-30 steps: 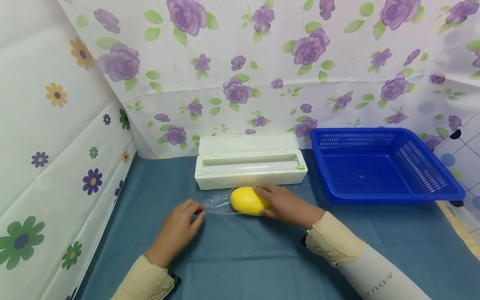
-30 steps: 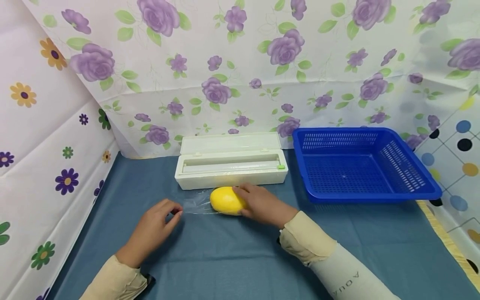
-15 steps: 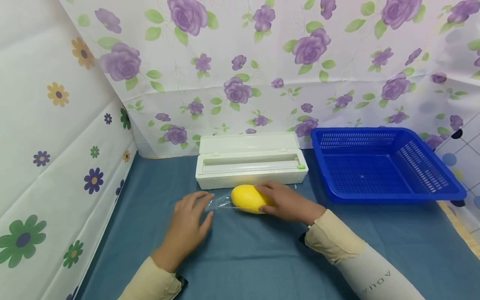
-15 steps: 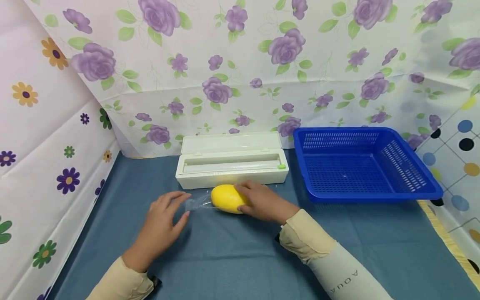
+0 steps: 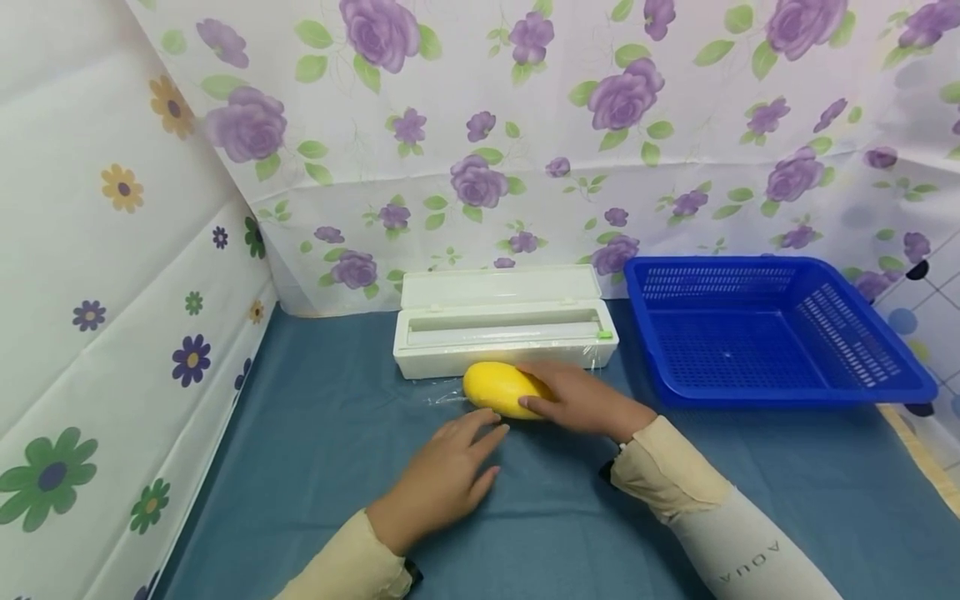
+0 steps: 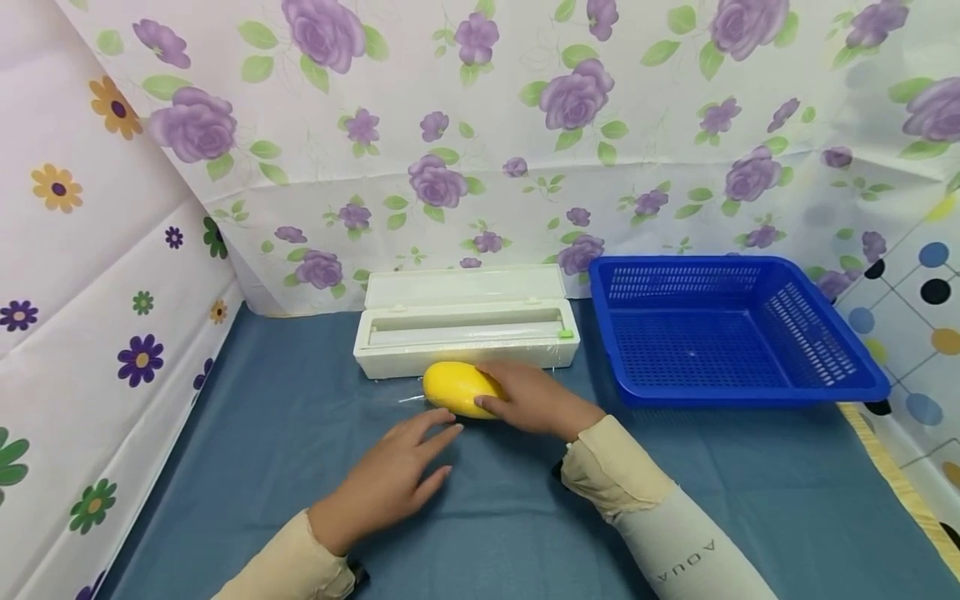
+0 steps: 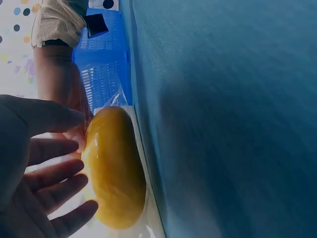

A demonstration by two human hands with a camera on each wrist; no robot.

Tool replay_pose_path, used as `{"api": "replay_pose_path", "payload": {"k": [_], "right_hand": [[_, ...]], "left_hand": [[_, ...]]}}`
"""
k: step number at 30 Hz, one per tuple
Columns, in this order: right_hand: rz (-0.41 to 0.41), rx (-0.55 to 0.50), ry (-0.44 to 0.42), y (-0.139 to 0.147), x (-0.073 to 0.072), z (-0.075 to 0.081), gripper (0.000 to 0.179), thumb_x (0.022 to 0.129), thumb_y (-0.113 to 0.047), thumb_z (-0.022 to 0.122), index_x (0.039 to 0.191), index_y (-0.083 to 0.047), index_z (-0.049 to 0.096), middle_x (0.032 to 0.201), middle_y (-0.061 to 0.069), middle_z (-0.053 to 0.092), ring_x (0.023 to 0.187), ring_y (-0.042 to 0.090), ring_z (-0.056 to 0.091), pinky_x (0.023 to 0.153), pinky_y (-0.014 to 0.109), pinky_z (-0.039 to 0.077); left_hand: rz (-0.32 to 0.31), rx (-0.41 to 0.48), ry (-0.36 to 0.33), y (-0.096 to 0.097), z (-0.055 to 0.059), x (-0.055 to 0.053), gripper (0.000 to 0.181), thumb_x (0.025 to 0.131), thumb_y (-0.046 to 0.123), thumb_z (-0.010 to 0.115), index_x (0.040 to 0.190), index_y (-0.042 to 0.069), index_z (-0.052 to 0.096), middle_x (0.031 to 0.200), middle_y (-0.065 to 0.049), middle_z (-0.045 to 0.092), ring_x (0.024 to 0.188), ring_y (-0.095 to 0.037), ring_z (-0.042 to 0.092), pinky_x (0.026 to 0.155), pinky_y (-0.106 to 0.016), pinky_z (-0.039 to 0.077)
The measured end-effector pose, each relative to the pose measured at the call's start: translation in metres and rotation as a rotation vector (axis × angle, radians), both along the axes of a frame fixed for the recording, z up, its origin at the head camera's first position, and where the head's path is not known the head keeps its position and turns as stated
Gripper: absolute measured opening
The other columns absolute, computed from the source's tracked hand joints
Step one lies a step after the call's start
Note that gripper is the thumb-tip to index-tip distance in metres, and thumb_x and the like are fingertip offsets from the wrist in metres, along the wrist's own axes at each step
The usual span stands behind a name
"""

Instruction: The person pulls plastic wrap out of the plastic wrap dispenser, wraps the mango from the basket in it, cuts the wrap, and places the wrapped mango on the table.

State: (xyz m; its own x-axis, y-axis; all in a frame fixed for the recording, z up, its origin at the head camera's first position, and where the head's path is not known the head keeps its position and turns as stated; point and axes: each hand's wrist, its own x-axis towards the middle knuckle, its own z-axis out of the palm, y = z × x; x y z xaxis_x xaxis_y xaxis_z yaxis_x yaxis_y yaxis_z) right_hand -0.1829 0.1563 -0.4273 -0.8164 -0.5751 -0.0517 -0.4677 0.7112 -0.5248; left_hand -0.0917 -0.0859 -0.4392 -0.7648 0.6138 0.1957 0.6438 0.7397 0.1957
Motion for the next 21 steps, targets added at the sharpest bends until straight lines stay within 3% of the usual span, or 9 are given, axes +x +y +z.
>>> {"api": "replay_pose_path", "payload": {"k": [8,17,21], "right_hand": [[0.004,-0.063,-0.030,0.003,-0.006,-0.001,0.057,0.104,-0.039,0.056,0.154,-0.014,0.044,0.149,0.009,0.054,0.130,0.027,0.055,0.114,0.052,0.042],[-0.002,-0.048,0.012,0.001,-0.004,0.002,0.056,0.106,-0.041,0.049,0.156,-0.016,0.041,0.150,0.008,0.048,0.125,0.026,0.057,0.111,0.050,0.045],[-0.007,-0.087,0.014,0.002,-0.004,0.004,0.052,0.108,-0.038,0.047,0.156,-0.018,0.041,0.140,0.008,0.053,0.115,0.023,0.058,0.105,0.048,0.049]], "left_hand": [[0.051,0.025,0.137,0.011,-0.007,-0.010,0.066,0.094,0.027,0.072,0.151,0.006,0.046,0.158,-0.014,0.041,0.148,-0.028,0.039,0.118,-0.051,0.037],[0.107,-0.007,0.185,0.017,-0.010,-0.022,0.074,0.093,0.026,0.073,0.155,0.007,0.038,0.159,-0.012,0.041,0.149,-0.028,0.039,0.113,-0.055,0.040],[0.120,-0.013,0.179,0.016,-0.011,-0.026,0.074,0.094,0.027,0.072,0.156,0.008,0.037,0.162,-0.009,0.037,0.151,-0.026,0.036,0.115,-0.059,0.038]]}}
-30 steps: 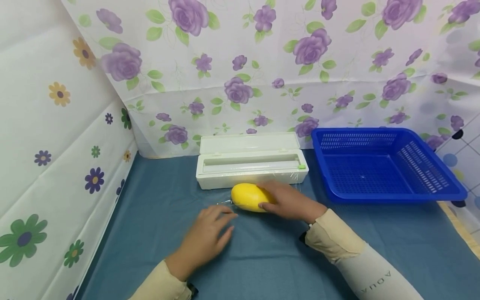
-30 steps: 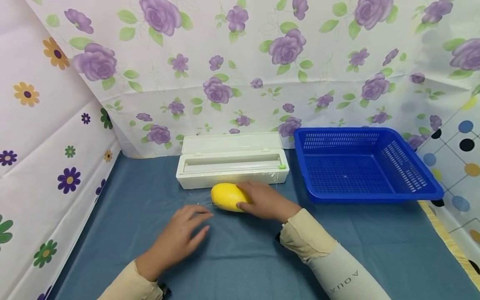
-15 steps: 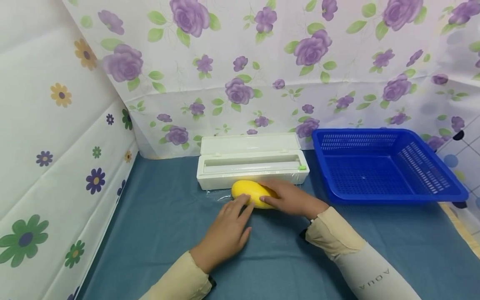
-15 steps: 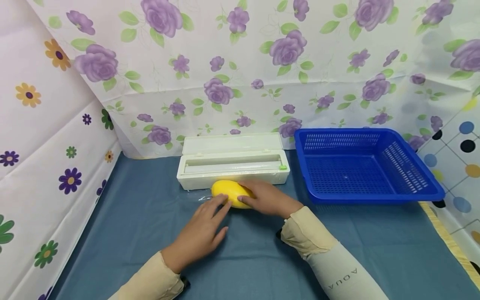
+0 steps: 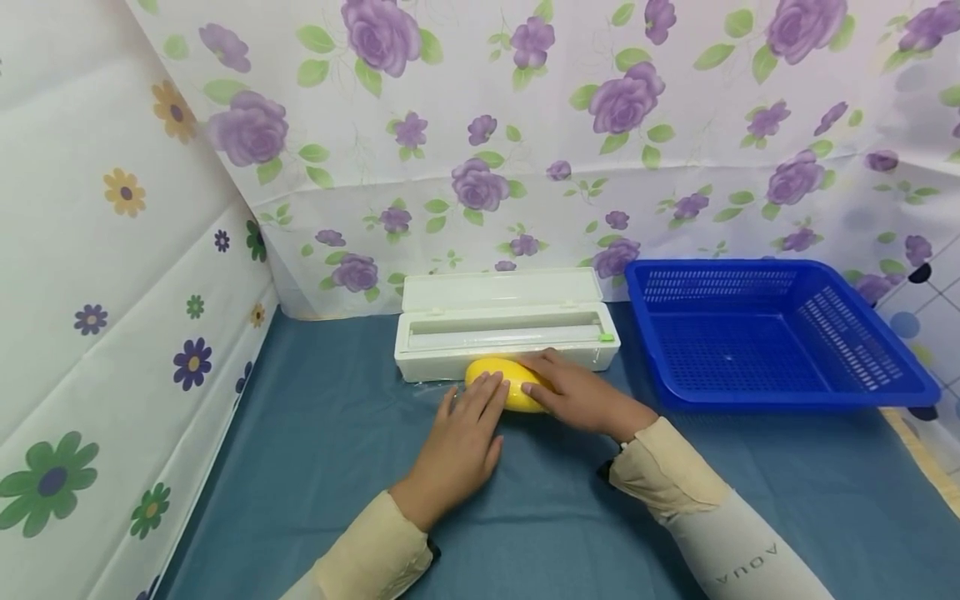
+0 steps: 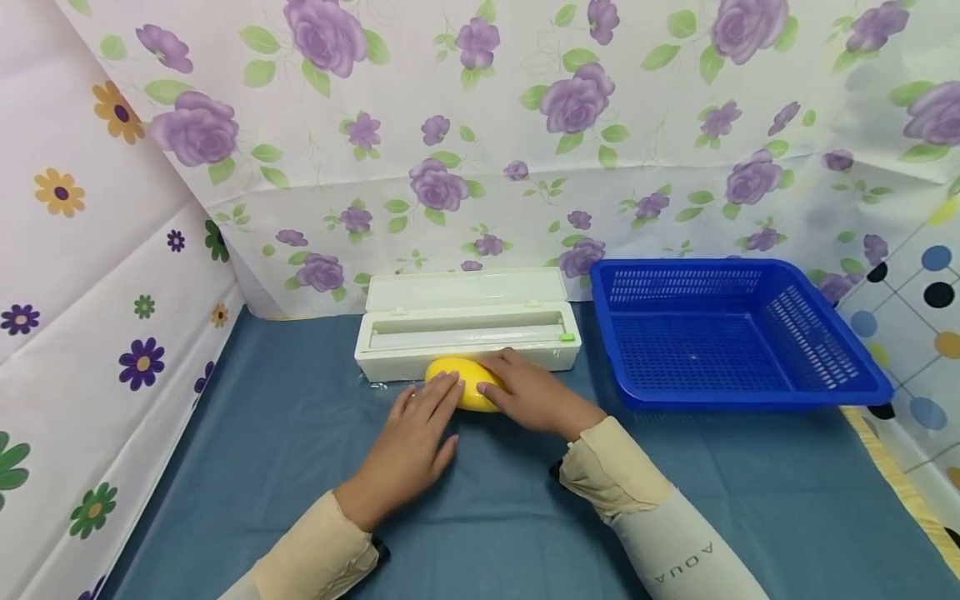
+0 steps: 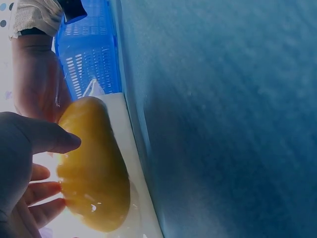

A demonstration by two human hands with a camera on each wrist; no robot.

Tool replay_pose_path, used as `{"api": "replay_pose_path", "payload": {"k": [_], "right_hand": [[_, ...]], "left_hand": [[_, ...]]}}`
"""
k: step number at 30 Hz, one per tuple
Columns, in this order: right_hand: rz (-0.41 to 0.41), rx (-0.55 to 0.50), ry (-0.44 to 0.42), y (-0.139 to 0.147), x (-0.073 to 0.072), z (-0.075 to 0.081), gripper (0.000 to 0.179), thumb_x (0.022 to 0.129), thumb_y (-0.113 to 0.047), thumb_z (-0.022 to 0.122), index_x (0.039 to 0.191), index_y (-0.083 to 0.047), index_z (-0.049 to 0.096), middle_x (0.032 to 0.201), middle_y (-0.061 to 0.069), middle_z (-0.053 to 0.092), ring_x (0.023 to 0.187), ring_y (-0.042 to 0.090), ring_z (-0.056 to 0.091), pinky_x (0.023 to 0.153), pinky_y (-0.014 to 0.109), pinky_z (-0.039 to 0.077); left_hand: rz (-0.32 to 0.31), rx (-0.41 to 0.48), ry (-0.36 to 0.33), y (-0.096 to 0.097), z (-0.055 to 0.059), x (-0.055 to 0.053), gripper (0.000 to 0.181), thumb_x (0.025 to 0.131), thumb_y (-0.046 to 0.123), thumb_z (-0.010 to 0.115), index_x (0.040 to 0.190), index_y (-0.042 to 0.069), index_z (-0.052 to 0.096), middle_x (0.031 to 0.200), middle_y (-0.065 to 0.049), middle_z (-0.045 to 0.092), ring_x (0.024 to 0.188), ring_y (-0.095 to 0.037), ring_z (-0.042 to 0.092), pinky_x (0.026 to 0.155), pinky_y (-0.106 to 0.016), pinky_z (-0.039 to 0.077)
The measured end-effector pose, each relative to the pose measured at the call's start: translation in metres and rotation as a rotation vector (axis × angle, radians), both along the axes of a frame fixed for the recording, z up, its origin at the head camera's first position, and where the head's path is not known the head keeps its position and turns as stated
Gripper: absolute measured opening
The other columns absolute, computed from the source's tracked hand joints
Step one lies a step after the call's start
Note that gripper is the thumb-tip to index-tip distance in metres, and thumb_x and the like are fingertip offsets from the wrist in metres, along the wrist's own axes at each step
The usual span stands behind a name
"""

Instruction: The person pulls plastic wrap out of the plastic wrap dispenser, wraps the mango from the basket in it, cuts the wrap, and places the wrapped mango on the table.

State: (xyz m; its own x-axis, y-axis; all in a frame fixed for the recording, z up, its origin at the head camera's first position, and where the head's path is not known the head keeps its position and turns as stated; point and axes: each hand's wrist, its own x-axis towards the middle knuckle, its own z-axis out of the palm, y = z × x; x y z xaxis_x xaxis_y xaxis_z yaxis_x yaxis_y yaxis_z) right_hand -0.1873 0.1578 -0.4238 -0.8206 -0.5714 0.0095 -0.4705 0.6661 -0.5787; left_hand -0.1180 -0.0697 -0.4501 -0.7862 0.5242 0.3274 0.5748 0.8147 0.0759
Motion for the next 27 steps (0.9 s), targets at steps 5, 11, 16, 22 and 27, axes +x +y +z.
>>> {"api": "replay_pose_path", "payload": {"k": [5,11,16,22,27], "right_hand": [[-0.031,-0.050,0.016,0.001,-0.002,0.000,0.046,0.109,-0.035,0.045,0.152,-0.020,0.047,0.134,0.005,0.057,0.108,0.019,0.057,0.099,0.043,0.049],[-0.059,-0.068,0.036,0.000,-0.004,-0.004,0.043,0.110,-0.037,0.041,0.149,-0.021,0.051,0.132,0.004,0.059,0.108,0.019,0.058,0.098,0.043,0.049],[-0.111,-0.095,0.064,-0.001,-0.002,-0.003,0.052,0.109,-0.041,0.039,0.154,-0.015,0.043,0.141,0.009,0.055,0.123,0.026,0.056,0.109,0.050,0.045],[-0.165,-0.124,0.384,-0.010,0.021,0.010,0.054,0.103,-0.030,0.059,0.150,-0.007,0.047,0.144,0.015,0.053,0.135,0.033,0.050,0.114,0.053,0.042],[-0.150,-0.129,0.623,-0.018,0.046,0.013,0.043,0.095,-0.017,0.067,0.136,-0.004,0.061,0.128,0.014,0.062,0.119,0.030,0.060,0.102,0.048,0.051]], "left_hand": [[-0.003,0.029,0.033,0.001,-0.002,-0.005,0.075,0.092,0.025,0.074,0.156,0.006,0.038,0.164,-0.009,0.034,0.152,-0.026,0.034,0.115,-0.063,0.035],[-0.004,0.051,0.079,0.004,-0.003,-0.010,0.078,0.090,0.024,0.076,0.155,0.004,0.038,0.163,-0.011,0.037,0.152,-0.028,0.035,0.115,-0.064,0.034],[-0.004,0.067,0.094,0.008,-0.002,-0.016,0.079,0.089,0.024,0.076,0.155,0.005,0.038,0.162,-0.011,0.039,0.151,-0.028,0.036,0.115,-0.064,0.035],[-0.006,0.075,0.101,0.012,0.000,-0.021,0.078,0.089,0.023,0.077,0.155,0.006,0.039,0.162,-0.010,0.039,0.151,-0.027,0.035,0.113,-0.065,0.036],[-0.008,0.095,0.104,0.015,0.001,-0.026,0.078,0.089,0.022,0.078,0.154,0.006,0.040,0.161,-0.011,0.039,0.150,-0.028,0.037,0.113,-0.064,0.037]]}}
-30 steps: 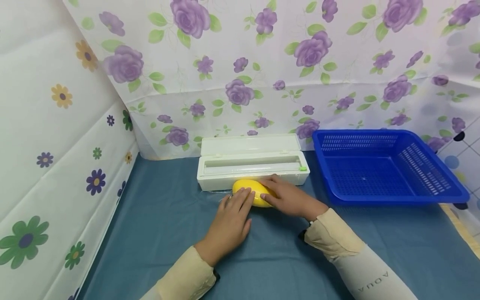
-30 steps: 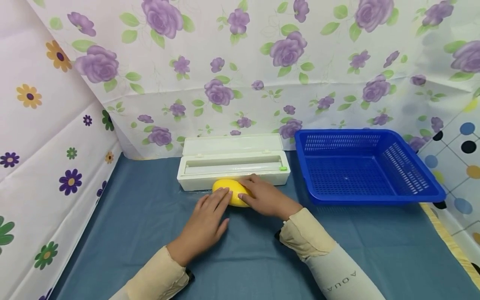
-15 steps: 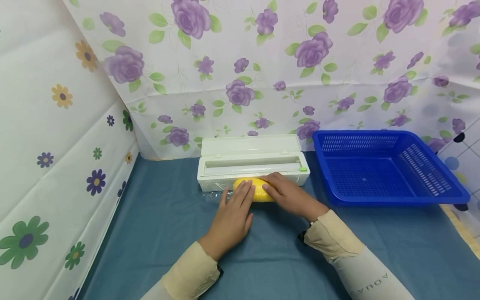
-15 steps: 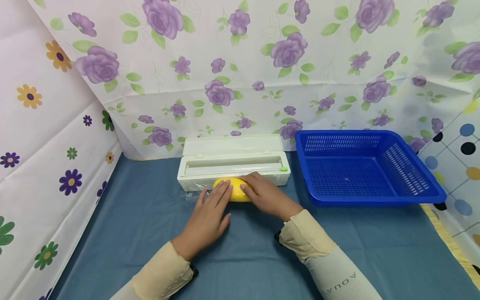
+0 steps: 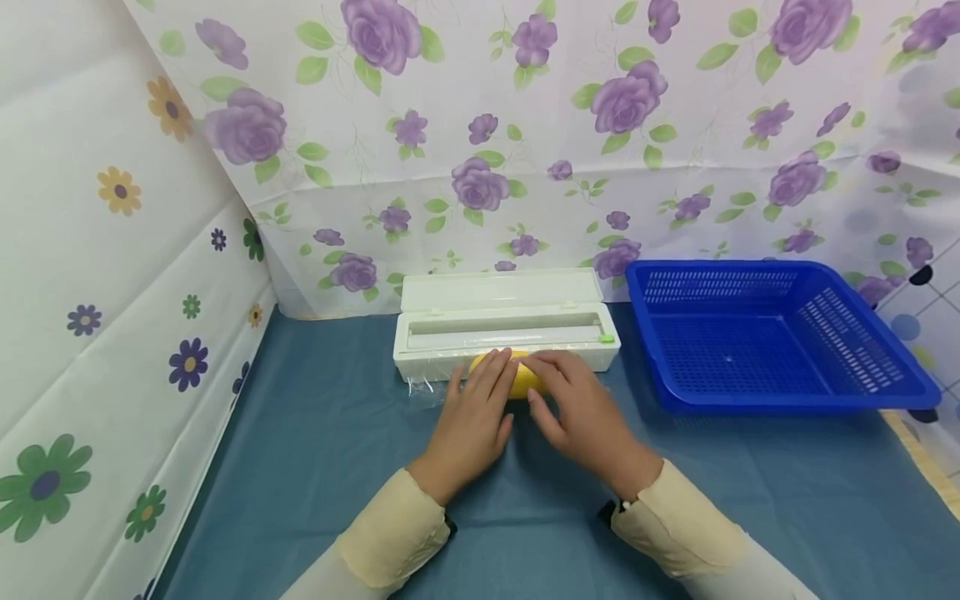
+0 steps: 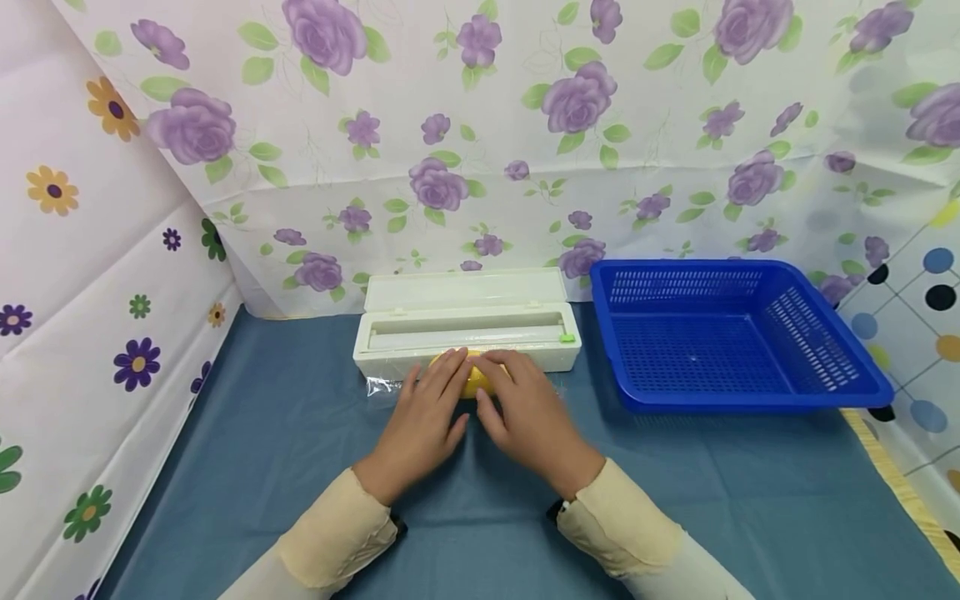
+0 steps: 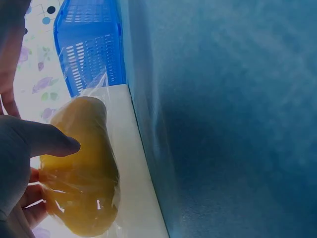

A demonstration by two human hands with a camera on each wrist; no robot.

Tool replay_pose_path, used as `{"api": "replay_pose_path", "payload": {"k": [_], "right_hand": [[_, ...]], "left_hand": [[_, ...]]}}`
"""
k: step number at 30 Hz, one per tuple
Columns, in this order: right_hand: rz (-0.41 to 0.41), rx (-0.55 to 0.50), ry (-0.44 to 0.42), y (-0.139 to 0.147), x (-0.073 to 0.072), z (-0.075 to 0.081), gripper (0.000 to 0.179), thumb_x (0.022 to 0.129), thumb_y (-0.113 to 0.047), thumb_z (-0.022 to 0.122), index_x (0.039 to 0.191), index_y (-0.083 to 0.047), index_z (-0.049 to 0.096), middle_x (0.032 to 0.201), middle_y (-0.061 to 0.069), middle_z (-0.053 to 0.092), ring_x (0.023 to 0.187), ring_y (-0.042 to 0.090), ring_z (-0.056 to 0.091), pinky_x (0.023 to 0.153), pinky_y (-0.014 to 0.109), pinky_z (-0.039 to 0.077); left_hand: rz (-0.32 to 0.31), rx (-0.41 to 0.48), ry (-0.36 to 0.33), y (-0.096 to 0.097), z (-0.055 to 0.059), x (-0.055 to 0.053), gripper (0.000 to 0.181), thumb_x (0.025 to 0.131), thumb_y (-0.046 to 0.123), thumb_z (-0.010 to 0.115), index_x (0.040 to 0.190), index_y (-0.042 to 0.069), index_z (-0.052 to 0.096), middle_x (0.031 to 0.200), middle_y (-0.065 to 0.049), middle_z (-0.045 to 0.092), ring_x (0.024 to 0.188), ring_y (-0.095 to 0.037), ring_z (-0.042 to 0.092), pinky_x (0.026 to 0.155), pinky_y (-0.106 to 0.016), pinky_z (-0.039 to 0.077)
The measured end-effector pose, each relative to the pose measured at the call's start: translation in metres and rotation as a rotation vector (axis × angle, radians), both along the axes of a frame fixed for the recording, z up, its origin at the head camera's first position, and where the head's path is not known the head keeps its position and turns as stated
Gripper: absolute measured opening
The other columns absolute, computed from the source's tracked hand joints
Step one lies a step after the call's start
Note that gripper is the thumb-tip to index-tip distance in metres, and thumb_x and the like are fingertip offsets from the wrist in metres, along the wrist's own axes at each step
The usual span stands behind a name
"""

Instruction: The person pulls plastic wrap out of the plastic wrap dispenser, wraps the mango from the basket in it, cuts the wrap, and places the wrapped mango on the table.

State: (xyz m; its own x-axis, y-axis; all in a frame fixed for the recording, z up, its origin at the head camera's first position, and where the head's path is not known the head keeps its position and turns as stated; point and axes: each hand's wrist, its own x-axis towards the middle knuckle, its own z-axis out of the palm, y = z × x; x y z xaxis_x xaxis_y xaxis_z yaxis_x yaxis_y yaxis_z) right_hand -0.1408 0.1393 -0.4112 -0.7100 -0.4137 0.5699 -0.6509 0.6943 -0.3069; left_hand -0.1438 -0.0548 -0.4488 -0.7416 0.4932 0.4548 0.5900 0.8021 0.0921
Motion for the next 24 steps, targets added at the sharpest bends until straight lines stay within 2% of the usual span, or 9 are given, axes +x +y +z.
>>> {"api": "replay_pose_path", "payload": {"k": [4,9,20,24], "right_hand": [[-0.042,0.057,-0.010,-0.003,0.013,-0.005,0.043,0.094,-0.018,0.067,0.134,-0.004,0.062,0.125,0.014,0.063,0.116,0.030,0.061,0.101,0.048,0.052],[-0.102,0.098,-0.048,-0.002,0.018,-0.013,0.049,0.095,-0.019,0.065,0.140,-0.001,0.057,0.134,0.018,0.058,0.125,0.034,0.056,0.107,0.051,0.048],[-0.180,0.100,-0.066,-0.006,0.006,-0.020,0.059,0.092,-0.018,0.070,0.144,0.001,0.049,0.145,0.022,0.047,0.133,0.039,0.050,0.111,0.054,0.045],[-0.205,0.137,-0.048,-0.007,0.000,-0.019,0.065,0.088,-0.018,0.076,0.144,-0.001,0.047,0.145,0.024,0.047,0.131,0.040,0.051,0.110,0.054,0.046]], "left_hand": [[0.015,-0.009,-0.006,0.003,0.001,-0.004,0.078,0.089,0.023,0.078,0.155,0.007,0.038,0.161,-0.011,0.039,0.151,-0.028,0.036,0.115,-0.063,0.036],[0.034,-0.018,0.000,0.006,0.001,-0.008,0.079,0.089,0.024,0.078,0.155,0.007,0.038,0.161,-0.010,0.040,0.150,-0.027,0.037,0.115,-0.061,0.036],[0.040,-0.002,0.019,0.011,0.006,-0.023,0.082,0.085,0.028,0.081,0.153,0.007,0.040,0.157,-0.010,0.045,0.146,-0.026,0.042,0.115,-0.063,0.036],[0.041,0.004,-0.005,0.011,0.011,-0.026,0.085,0.083,0.028,0.084,0.152,0.007,0.040,0.156,-0.011,0.044,0.142,-0.028,0.046,0.115,-0.063,0.036]]}}
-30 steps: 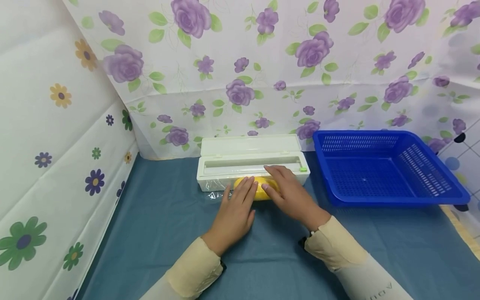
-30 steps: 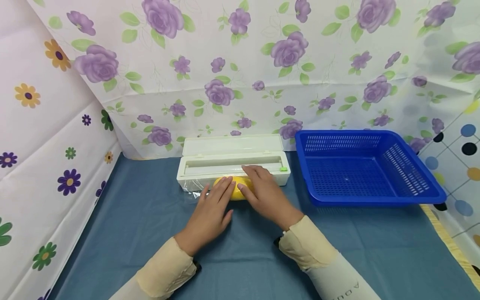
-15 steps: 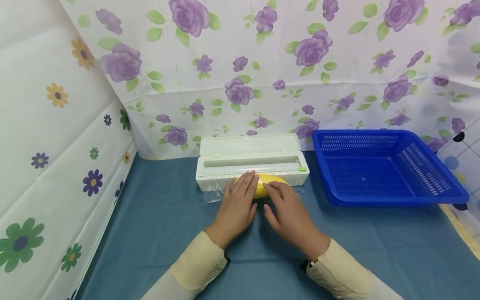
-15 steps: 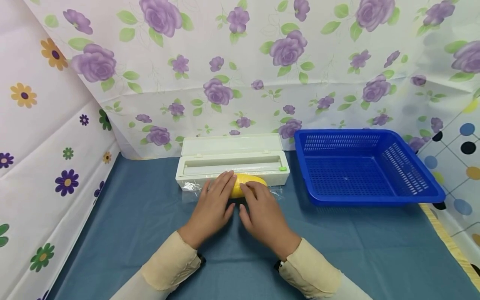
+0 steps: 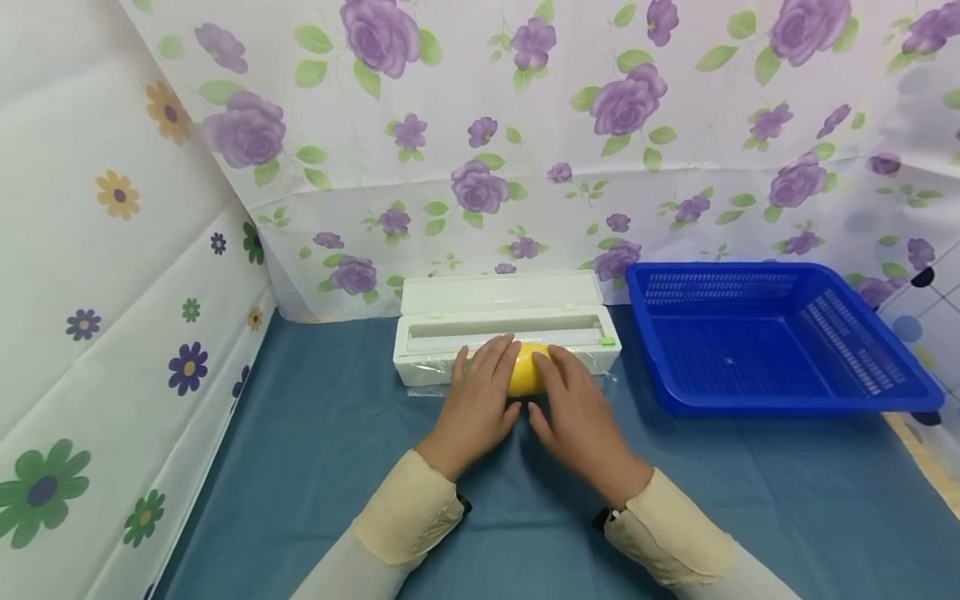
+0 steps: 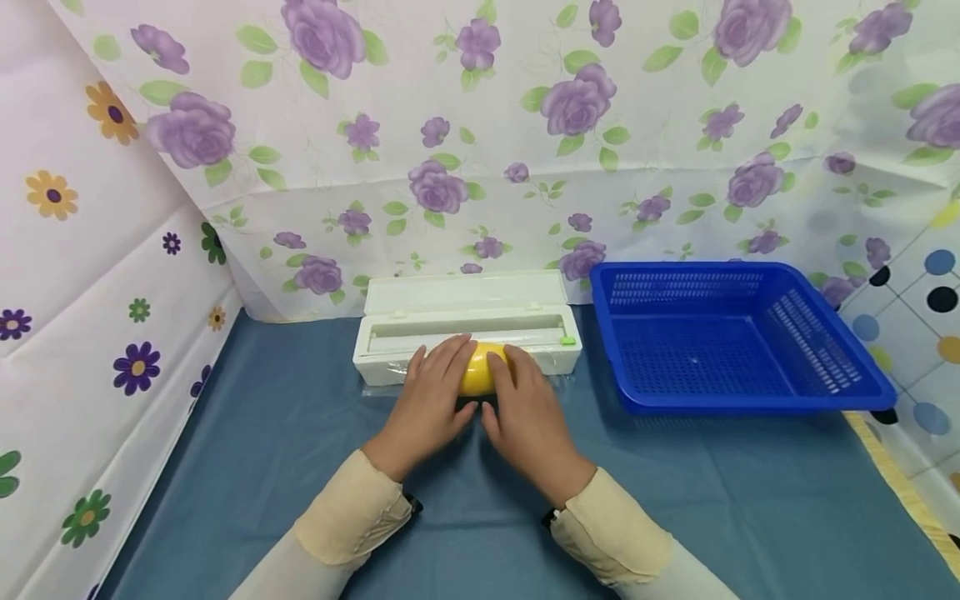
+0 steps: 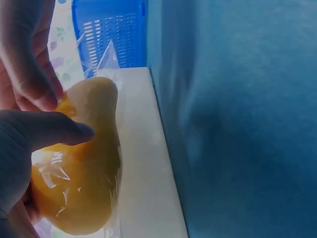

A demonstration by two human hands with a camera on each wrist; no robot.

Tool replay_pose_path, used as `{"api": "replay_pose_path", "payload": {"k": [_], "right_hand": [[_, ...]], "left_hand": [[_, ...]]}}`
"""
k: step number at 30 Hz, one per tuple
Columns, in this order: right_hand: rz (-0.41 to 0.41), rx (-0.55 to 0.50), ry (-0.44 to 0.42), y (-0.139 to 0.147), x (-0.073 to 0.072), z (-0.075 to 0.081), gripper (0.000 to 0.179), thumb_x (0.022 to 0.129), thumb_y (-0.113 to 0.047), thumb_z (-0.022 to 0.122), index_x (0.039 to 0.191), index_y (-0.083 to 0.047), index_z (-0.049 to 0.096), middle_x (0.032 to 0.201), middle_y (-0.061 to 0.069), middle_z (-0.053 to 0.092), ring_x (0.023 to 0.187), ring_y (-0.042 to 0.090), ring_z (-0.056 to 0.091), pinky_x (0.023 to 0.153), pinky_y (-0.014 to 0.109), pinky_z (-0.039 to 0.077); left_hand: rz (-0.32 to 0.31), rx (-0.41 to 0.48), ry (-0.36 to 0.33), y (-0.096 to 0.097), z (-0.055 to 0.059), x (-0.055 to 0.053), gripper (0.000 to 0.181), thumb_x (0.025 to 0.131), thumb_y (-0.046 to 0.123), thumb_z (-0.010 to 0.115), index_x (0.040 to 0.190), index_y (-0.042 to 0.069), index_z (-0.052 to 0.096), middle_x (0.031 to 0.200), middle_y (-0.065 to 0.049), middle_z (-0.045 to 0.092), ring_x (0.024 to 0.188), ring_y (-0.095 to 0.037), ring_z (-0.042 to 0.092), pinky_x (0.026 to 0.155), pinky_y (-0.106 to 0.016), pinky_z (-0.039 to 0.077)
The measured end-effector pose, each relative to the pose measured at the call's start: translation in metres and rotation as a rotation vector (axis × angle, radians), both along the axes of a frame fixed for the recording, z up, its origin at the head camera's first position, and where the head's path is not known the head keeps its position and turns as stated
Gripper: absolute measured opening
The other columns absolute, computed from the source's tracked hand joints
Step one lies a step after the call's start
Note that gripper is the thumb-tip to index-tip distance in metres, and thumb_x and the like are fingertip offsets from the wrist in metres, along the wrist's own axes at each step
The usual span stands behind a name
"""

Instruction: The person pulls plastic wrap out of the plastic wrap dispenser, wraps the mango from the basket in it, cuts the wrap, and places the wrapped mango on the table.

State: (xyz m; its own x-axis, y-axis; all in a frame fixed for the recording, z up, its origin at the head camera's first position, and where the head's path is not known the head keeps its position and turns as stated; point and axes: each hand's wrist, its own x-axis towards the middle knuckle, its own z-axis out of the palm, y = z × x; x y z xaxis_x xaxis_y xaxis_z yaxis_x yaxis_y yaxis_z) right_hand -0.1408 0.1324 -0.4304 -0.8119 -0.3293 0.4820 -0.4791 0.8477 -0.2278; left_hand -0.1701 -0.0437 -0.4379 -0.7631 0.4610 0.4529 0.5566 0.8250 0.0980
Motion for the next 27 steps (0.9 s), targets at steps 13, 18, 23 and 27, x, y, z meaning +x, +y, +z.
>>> {"api": "replay_pose_path", "payload": {"k": [13,18,23,27], "right_hand": [[0.003,0.094,0.078,0.001,-0.018,0.008,0.082,0.074,-0.020,0.091,0.141,0.001,0.049,0.137,0.023,0.054,0.126,0.040,0.055,0.106,0.056,0.047],[0.011,0.113,0.065,0.007,-0.026,0.011,0.081,0.074,-0.020,0.091,0.141,-0.002,0.050,0.135,0.020,0.056,0.123,0.039,0.057,0.106,0.056,0.048],[0.025,0.111,0.014,0.010,-0.035,0.017,0.079,0.074,-0.017,0.091,0.141,-0.006,0.050,0.136,0.018,0.057,0.123,0.038,0.057,0.100,0.055,0.052],[0.038,0.120,-0.027,0.011,-0.041,0.024,0.078,0.075,-0.017,0.090,0.142,-0.007,0.050,0.138,0.017,0.057,0.124,0.037,0.057,0.099,0.055,0.052]], "left_hand": [[-0.019,0.079,-0.154,-0.005,0.008,-0.014,0.095,0.078,0.014,0.086,0.157,0.009,0.032,0.147,-0.014,0.045,0.133,-0.031,0.053,0.121,-0.062,0.027],[-0.035,0.125,-0.217,-0.008,0.010,-0.018,0.094,0.080,0.016,0.086,0.156,0.011,0.031,0.150,-0.011,0.046,0.138,-0.029,0.049,0.122,-0.061,0.026],[-0.031,0.190,-0.261,-0.012,0.013,-0.022,0.084,0.081,0.020,0.086,0.149,0.012,0.038,0.149,-0.010,0.048,0.142,-0.029,0.045,0.121,-0.061,0.026],[-0.032,0.214,-0.283,-0.015,0.014,-0.024,0.083,0.082,0.023,0.085,0.149,0.011,0.038,0.149,-0.011,0.049,0.138,-0.031,0.048,0.120,-0.061,0.028]]}}
